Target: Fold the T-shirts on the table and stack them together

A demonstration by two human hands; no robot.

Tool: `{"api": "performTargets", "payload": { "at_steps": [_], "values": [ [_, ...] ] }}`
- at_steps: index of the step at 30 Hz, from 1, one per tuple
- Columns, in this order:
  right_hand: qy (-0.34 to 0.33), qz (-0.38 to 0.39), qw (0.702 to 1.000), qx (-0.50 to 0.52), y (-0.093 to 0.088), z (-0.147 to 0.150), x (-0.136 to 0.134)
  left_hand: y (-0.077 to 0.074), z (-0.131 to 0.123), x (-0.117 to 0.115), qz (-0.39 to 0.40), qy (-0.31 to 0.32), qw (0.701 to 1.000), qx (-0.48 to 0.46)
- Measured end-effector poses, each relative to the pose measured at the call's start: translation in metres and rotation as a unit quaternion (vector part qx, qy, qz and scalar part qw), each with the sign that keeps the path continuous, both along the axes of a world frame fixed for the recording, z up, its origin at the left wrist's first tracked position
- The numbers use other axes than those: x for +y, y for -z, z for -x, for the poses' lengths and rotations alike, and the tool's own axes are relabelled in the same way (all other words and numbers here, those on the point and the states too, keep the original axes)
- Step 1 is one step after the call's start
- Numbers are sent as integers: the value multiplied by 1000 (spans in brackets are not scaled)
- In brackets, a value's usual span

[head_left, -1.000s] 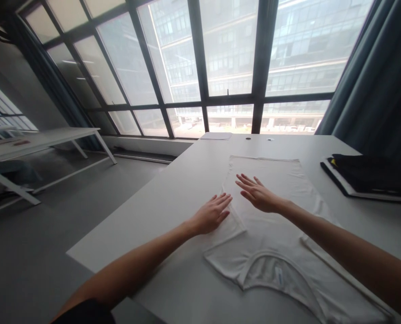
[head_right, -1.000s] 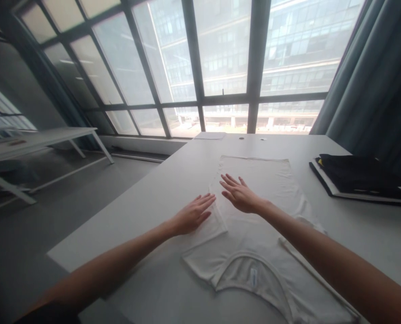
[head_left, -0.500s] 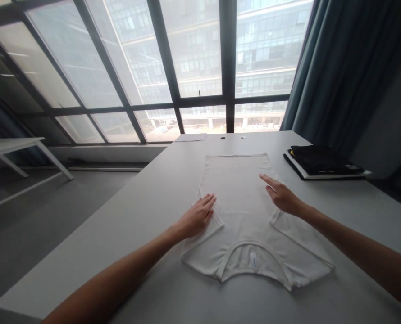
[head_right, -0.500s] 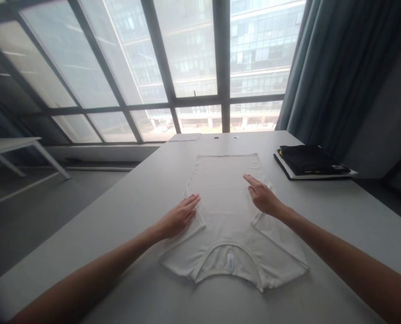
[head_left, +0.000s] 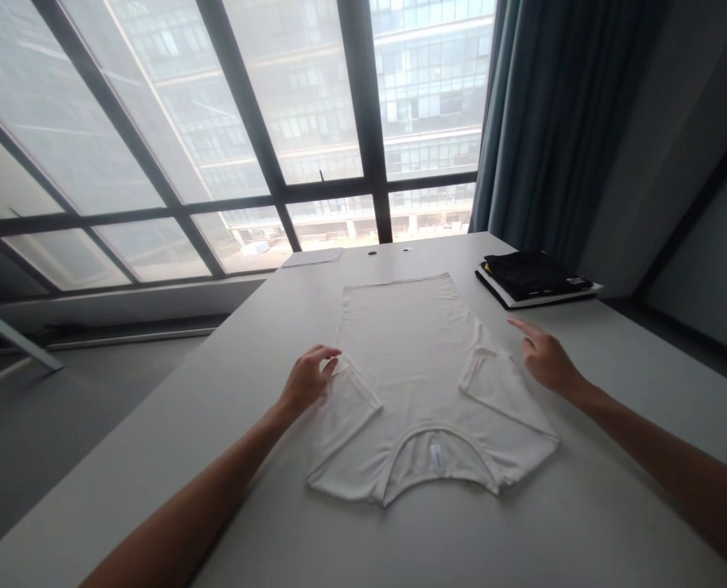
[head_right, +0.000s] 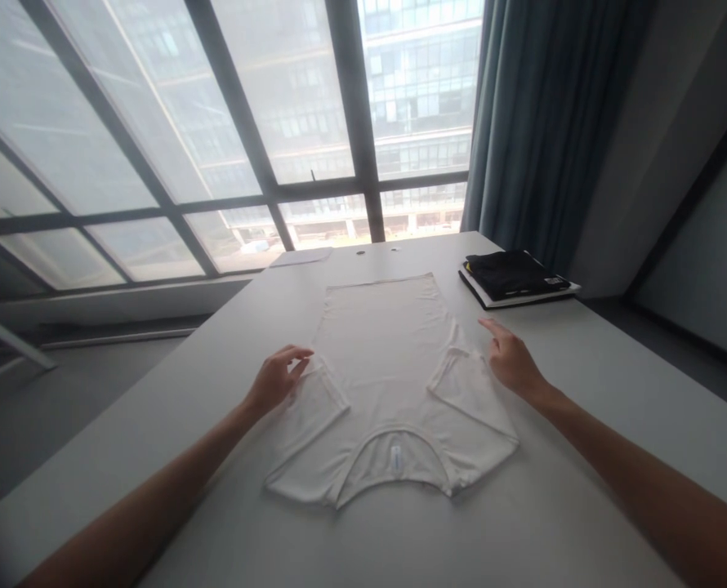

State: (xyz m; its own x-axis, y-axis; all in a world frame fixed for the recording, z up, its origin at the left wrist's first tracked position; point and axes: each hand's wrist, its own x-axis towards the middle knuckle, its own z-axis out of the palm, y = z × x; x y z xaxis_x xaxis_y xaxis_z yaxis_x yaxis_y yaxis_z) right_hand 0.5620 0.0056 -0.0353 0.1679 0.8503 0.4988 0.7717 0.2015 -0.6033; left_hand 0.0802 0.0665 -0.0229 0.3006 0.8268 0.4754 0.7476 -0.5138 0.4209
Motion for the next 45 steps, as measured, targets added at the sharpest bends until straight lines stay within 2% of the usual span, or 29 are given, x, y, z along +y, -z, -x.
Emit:
{"api": "performTargets", "payload": {
  "at_steps": [4, 8, 11, 14, 17, 20, 23, 26, 29, 34, 39, 42, 45],
  "values": [
    [-59, -10, 998, -15, 10, 16, 0, 6, 12, 11, 38, -24, 999, -12],
    [-140, -9, 988, -58, 13, 28, -5, 8, 17, 14, 83, 4, 996, 32],
    [-179, -9, 981, -81, 6, 40, -13, 6, 20, 15, 107, 17, 993, 52],
    [-230, 0, 967, -105, -8, 66, -21, 2, 25, 16, 145, 69, 986, 52],
    [-326, 16, 935, -141, -21, 110, -24, -4, 34, 17, 184, 122, 974, 43],
    [-406, 2, 894, -190, -24, 159, -20, -6, 43, 17, 203, 138, 969, 39],
    [-447, -25, 855, -263, -18, 200, -7, -4, 50, 16, 206, 145, 967, 35],
    [-455, -46, 819, -346, -14, 223, 5, 0, 53, 16, 200, 153, 968, 18],
    [-441, -71, 801, -399, -18, 228, 11, 3, 54, 16, 200, 155, 967, -4],
    [-416, -115, 793, -430, -30, 216, 6, 9, 53, 17, 188, 139, 972, -18],
    [-434, -106, 779, -440, -21, 211, 0, 13, 49, 17, 170, 98, 981, 7],
    [-435, -91, 787, -428, -18, 210, -5, 4, 42, 9, 131, 75, 988, 23],
    [-418, -81, 812, -399, -24, 203, -10, -7, 26, -9, 71, 85, 993, 48]
  ]
}}
